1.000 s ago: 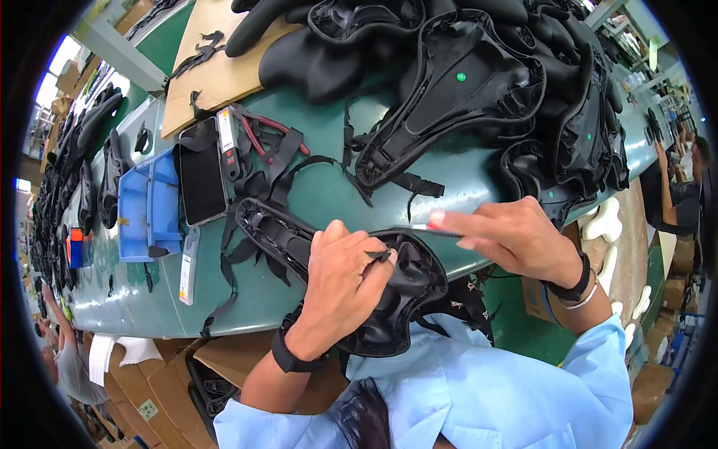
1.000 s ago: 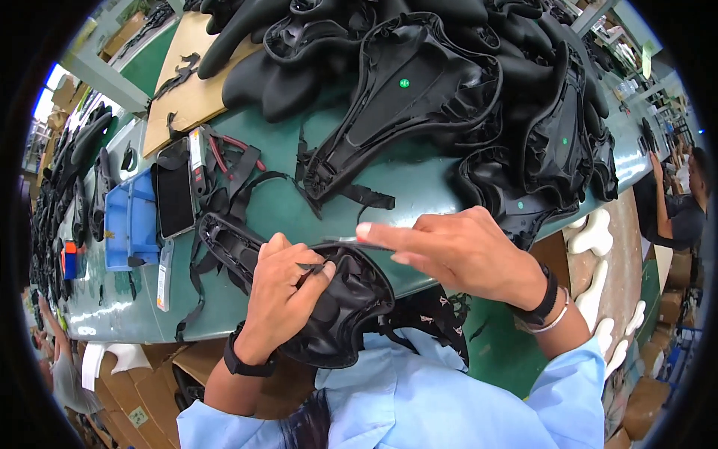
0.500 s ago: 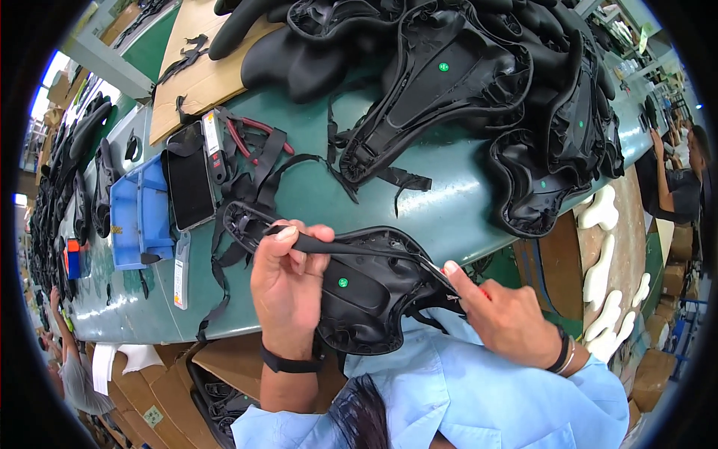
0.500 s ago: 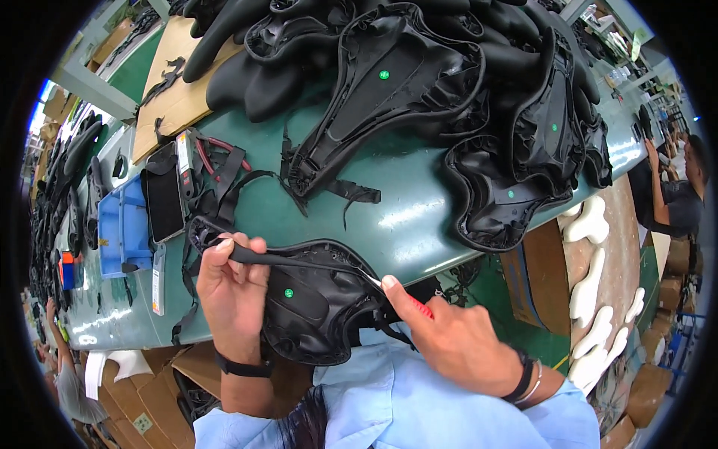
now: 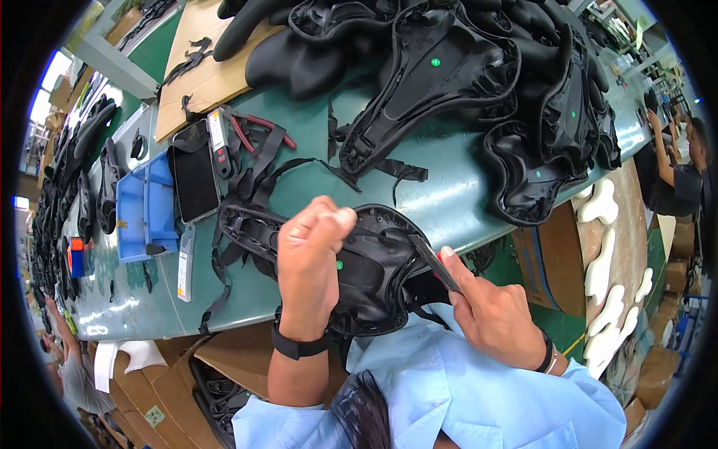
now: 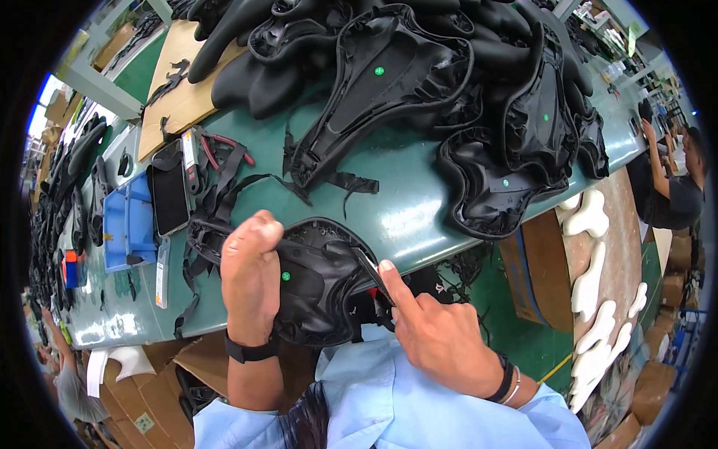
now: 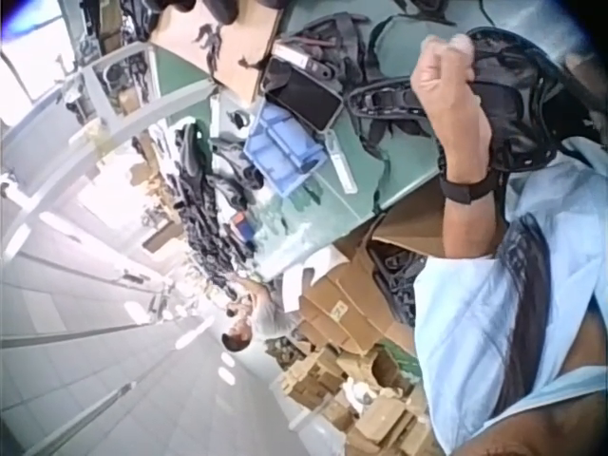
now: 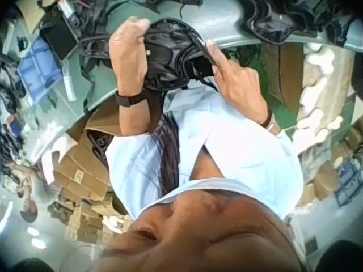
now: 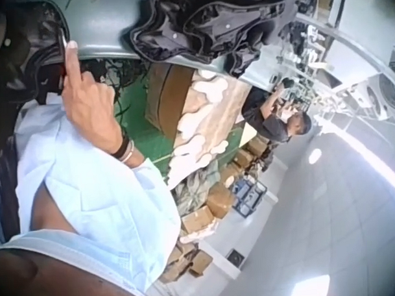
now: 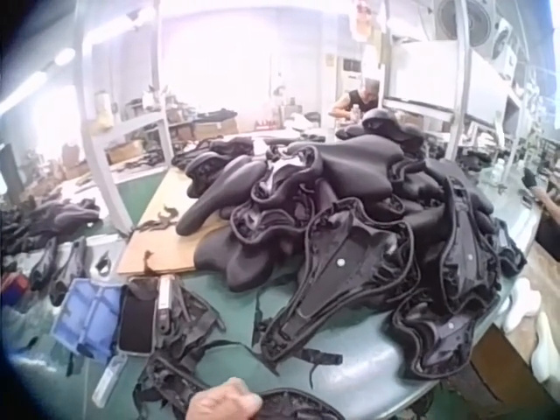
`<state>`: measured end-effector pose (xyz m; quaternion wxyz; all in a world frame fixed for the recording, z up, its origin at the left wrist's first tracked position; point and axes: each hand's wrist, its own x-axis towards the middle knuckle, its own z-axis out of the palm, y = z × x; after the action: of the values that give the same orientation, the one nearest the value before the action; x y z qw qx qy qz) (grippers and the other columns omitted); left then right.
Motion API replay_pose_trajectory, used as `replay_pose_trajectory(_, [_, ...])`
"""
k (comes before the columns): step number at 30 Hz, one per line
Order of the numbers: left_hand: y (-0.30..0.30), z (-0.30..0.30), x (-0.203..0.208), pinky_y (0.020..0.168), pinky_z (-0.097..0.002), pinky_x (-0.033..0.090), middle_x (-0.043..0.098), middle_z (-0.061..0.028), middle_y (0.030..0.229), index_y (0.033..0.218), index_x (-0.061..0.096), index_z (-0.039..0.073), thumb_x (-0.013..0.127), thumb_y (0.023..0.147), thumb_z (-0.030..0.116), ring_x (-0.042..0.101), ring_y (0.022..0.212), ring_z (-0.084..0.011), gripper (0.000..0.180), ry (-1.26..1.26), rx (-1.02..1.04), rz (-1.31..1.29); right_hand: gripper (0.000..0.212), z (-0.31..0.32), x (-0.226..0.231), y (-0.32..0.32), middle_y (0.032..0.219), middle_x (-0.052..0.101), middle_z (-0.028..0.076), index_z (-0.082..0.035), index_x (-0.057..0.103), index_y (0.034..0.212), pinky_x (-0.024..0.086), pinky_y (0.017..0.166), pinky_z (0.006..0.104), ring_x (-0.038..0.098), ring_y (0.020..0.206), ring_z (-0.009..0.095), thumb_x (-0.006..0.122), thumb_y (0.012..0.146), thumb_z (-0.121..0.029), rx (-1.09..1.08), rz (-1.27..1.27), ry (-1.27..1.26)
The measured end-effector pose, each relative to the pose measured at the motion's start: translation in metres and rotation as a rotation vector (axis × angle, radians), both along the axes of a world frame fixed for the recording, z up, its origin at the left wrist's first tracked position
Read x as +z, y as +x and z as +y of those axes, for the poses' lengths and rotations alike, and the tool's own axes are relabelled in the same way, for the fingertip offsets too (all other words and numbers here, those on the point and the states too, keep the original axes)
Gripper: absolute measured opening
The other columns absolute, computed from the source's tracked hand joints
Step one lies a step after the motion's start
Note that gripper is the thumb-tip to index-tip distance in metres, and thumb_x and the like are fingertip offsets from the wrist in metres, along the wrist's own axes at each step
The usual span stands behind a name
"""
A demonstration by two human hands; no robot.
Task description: The person picks up bicycle seats one at a time and uses a utility knife to trim excess material from the edges. They turn the seats over to reach different sides while cutting before placing the finished seats into a cardboard box.
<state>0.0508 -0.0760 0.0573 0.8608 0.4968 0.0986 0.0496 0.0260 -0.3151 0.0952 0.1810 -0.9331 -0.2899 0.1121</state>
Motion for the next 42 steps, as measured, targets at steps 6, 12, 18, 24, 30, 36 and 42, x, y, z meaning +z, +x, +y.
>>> replay_pose_trajectory(6, [0.013,0.024,-0.021,0.088,-0.0323,0.039,0.06,-0.0031,0.097,0.101,0.063,0.008,0.067,0.091,0.029,0.054,0.096,-0.0159,0.023,-0.469,0.19,-0.313,0.067,0.012,-0.006,-0.016,0.064,0.057,0.012,0.001,0.034,0.147,0.042,0.042,0.0412,0.052,0.043,0.029,0.06,0.086,-0.01,-0.137,0.084,0.215])
replay_pose_trajectory(12, [0.003,0.04,0.017,0.093,-0.0395,0.039,0.064,-0.0131,0.111,0.125,0.056,-0.002,0.081,0.074,0.036,0.059,0.104,-0.0265,0.068,1.707,-0.433,-0.004,0.065,0.005,-0.015,0.023,0.066,0.059,0.014,-0.008,0.037,0.147,0.043,0.045,0.044,0.055,0.048,0.034,0.059,0.086,-0.01,-0.028,-0.022,0.177])
replay_pose_trajectory(18, [-0.049,0.052,0.036,0.096,-0.0394,0.046,0.062,-0.0136,0.119,0.124,0.056,-0.002,0.081,0.077,0.022,0.06,0.109,-0.0242,0.059,0.956,-0.195,0.378,0.055,0.003,-0.028,0.039,0.084,0.062,0.012,-0.011,0.045,0.143,0.048,0.056,0.0396,0.056,0.06,0.03,0.059,0.09,-0.003,0.045,-0.02,0.636])
replay_pose_trajectory(24, [-0.1,0.049,0.005,0.095,-0.0312,0.045,0.06,-0.0101,0.123,0.131,0.049,-0.003,0.074,0.086,0.017,0.057,0.107,-0.0167,0.055,0.533,-0.043,0.502,0.048,-0.013,-0.037,0.048,0.093,0.07,0.012,-0.006,0.056,0.134,0.051,0.062,0.0314,0.065,0.068,0.024,0.065,0.088,-0.006,0.104,0.074,0.509])
replay_pose_trajectory(30, [-0.097,0.05,-0.003,0.096,-0.0313,0.045,0.059,-0.0109,0.122,0.131,0.05,-0.003,0.073,0.087,0.02,0.056,0.109,-0.0178,0.055,0.469,0.029,0.423,0.054,0.006,-0.039,0.076,0.063,0.053,0.005,-0.021,0.054,0.139,0.042,0.046,0.0336,0.053,0.051,0.02,0.066,0.087,-0.012,0.256,-0.05,0.477])
replay_pose_trajectory(36, [-0.097,0.049,-0.001,0.096,-0.0313,0.045,0.06,-0.0109,0.121,0.129,0.05,-0.004,0.073,0.087,0.019,0.057,0.107,-0.0181,0.053,0.466,0.014,0.43,0.06,0.017,-0.027,0.069,0.064,0.051,0.005,-0.015,0.051,0.14,0.041,0.043,0.0355,0.053,0.052,0.022,0.067,0.082,-0.006,0.346,-0.103,0.072])
replay_pose_trajectory(42, [-0.104,0.019,-0.002,0.096,-0.0313,0.044,0.06,-0.0105,0.12,0.129,0.05,-0.004,0.072,0.088,0.016,0.057,0.105,-0.0179,0.051,0.333,0.205,0.454,0.076,0.029,-0.036,0.015,0.06,0.048,0.011,-0.009,0.031,0.151,0.042,0.04,0.0382,0.049,0.045,0.024,0.062,0.082,-0.006,0.14,0.096,0.183])
